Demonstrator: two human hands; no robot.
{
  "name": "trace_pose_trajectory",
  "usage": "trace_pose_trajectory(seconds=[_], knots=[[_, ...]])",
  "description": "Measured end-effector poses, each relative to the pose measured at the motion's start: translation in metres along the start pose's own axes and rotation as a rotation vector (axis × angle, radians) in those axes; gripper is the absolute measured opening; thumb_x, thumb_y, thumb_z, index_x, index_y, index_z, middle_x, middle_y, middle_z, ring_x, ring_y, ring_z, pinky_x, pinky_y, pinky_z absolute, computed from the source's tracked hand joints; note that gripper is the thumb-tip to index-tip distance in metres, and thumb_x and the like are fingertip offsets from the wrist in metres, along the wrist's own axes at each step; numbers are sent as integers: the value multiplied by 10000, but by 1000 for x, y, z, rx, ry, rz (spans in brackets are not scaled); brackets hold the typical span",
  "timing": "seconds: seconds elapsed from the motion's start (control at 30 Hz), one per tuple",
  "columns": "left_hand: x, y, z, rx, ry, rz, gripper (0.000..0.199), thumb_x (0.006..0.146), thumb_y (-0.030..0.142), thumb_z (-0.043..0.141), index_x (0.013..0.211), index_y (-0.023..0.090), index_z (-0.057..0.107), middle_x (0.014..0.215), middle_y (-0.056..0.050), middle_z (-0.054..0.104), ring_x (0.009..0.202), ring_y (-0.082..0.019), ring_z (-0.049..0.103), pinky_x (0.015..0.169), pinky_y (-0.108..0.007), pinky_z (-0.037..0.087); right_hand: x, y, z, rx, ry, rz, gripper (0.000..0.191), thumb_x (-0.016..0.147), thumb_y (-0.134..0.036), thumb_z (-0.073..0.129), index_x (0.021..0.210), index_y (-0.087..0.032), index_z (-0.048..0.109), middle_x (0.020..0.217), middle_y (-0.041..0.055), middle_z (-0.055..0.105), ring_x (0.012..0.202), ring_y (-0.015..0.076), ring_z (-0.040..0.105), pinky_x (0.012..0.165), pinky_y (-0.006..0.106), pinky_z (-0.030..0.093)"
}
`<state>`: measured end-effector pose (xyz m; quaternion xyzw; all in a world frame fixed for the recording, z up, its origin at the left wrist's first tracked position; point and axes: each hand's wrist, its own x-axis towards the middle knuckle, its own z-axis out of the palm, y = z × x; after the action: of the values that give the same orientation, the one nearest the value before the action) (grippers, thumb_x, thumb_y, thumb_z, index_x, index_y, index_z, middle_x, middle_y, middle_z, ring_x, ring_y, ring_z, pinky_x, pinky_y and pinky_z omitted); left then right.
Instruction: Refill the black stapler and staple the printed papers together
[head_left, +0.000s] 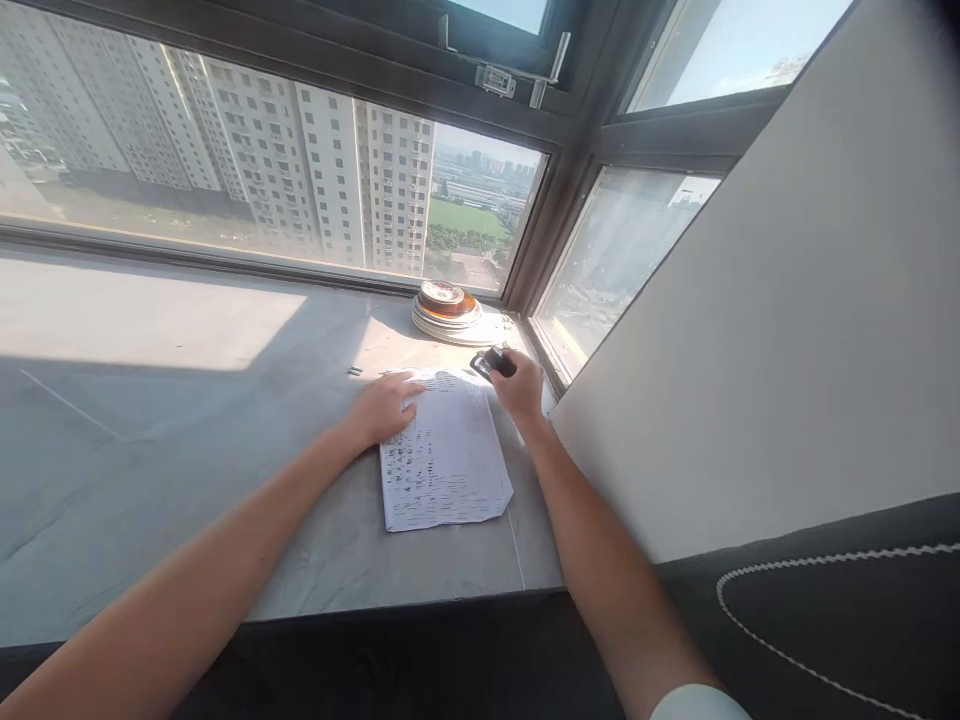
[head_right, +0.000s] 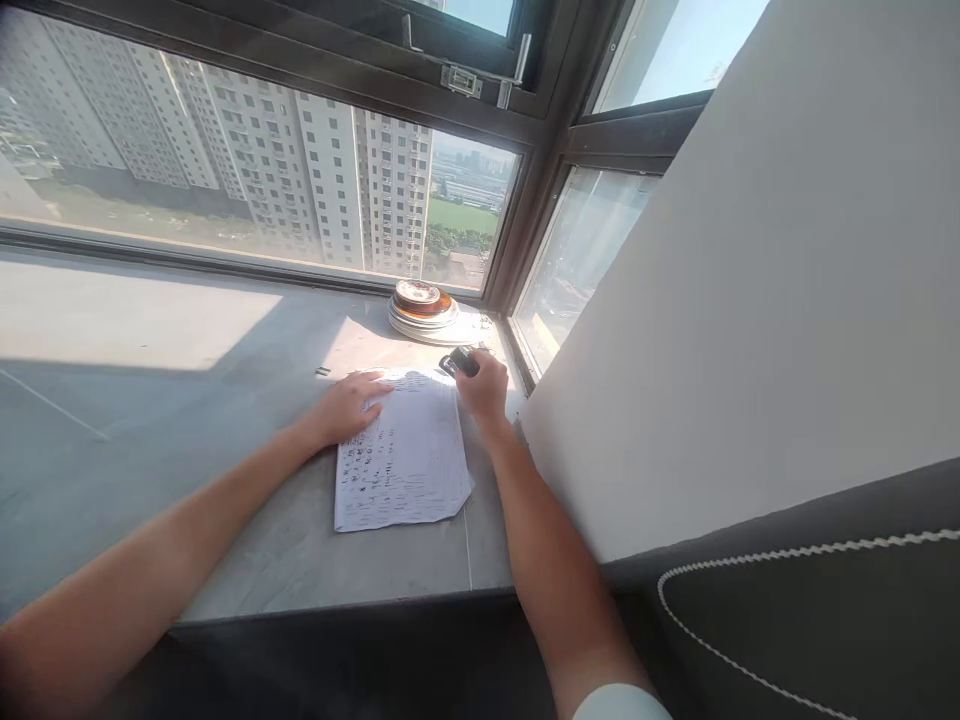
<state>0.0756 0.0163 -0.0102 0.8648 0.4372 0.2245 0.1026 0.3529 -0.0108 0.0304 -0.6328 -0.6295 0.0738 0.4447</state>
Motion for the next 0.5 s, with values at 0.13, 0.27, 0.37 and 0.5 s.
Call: trace_pose_trajectory(seconds=[0.13,0.27,0.37,0.5], knots=[[-2,3,-7,-29,87,-35,251,887,324,561,990,212,760,1250,-110,706,1174,-319,654,1077,-481,493,1,7,-5,-146,75,18,90,691,-220,632,642,-242,560,594,9,505,629,202,446,651,348,391],[-3,7,-8,-23,118,-45,308,922,430,556,1045,204,725,1240,-121,685,1148,-326,628,1027,-488,502,-1,10,-2,-154,1,1,125,684,-226,648,619,-251,544,562,1,409,676,230,468,772,399,437],[-4,6,-4,-26,103,-43,349,922,434,565,1142,200,702,1271,-125,669,1190,-331,600,1049,-489,482,-3,10,1,-199,-28,36,139,670,-195,628,608,-251,518,565,-13,348,709,236,469,874,450,431],[-4,2,-1,-36,86,-50,338,911,422,581,1135,199,701,1258,-127,669,1181,-329,595,1060,-491,469,-5,10,2,-213,-42,51,112,670,-202,604,619,-256,520,569,-11,358,709,234,460,879,455,434]])
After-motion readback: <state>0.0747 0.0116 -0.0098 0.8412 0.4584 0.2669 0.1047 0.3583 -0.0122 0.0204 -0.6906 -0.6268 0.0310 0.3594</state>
